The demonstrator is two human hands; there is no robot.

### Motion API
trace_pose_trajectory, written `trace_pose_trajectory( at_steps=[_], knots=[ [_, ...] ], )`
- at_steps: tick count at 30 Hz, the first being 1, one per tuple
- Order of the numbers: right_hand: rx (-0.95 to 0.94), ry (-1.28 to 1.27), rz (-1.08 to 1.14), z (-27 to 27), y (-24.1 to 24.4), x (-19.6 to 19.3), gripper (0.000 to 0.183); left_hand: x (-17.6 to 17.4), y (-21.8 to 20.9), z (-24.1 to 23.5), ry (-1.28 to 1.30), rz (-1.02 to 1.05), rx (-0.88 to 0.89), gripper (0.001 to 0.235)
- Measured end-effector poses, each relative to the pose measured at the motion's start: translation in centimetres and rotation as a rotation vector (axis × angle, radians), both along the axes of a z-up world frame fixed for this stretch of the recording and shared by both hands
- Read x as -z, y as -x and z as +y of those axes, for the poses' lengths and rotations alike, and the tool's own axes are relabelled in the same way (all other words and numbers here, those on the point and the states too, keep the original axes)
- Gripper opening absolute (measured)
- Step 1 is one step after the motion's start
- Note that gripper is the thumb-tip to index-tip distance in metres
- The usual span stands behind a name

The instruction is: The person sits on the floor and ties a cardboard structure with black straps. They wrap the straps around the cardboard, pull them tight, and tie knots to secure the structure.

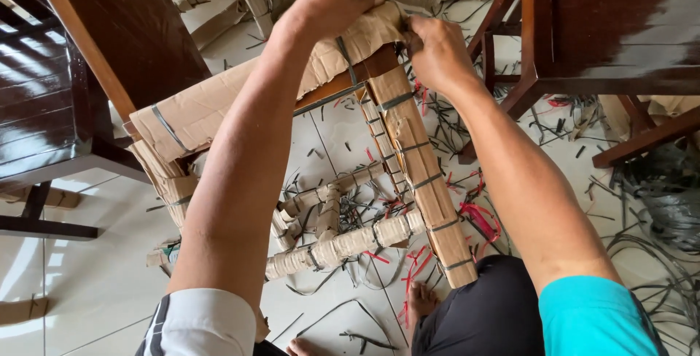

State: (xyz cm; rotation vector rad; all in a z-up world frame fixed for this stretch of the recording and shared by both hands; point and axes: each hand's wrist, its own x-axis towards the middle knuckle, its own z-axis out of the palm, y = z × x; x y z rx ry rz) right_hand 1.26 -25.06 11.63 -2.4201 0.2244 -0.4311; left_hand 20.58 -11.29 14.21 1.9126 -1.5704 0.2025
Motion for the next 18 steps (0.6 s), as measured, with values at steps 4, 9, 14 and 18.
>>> trace_pose_trajectory(
  at_steps=[4, 9, 14, 18],
  knots=[
    [-0.005, 0.041, -0.071, 0.0, -0.1, 1.2, 0.031, -1.3, 1.6, 0.4, -0.015, 0.048, 0.053, 0.031],
    [0.027, 0.0, -0.049, -0.1, -0.5, 1.5, 0.028, -2.6, 2.0, 0.0, -0.219, 0.077, 0.028, 0.024],
    [0.104, -0.092, 0.045, 0.3, -0.5, 0.5, 0.031, -2.4, 2.3, -1.4, -0.356, -0.325, 0.032, 0.026],
    [0.115, -0.156, 0.058, 0.2, -0.5, 0.3, 0.034, -2.2, 2.4, -1.9, -0.247, -0.256, 0.078, 0.017]
  ],
)
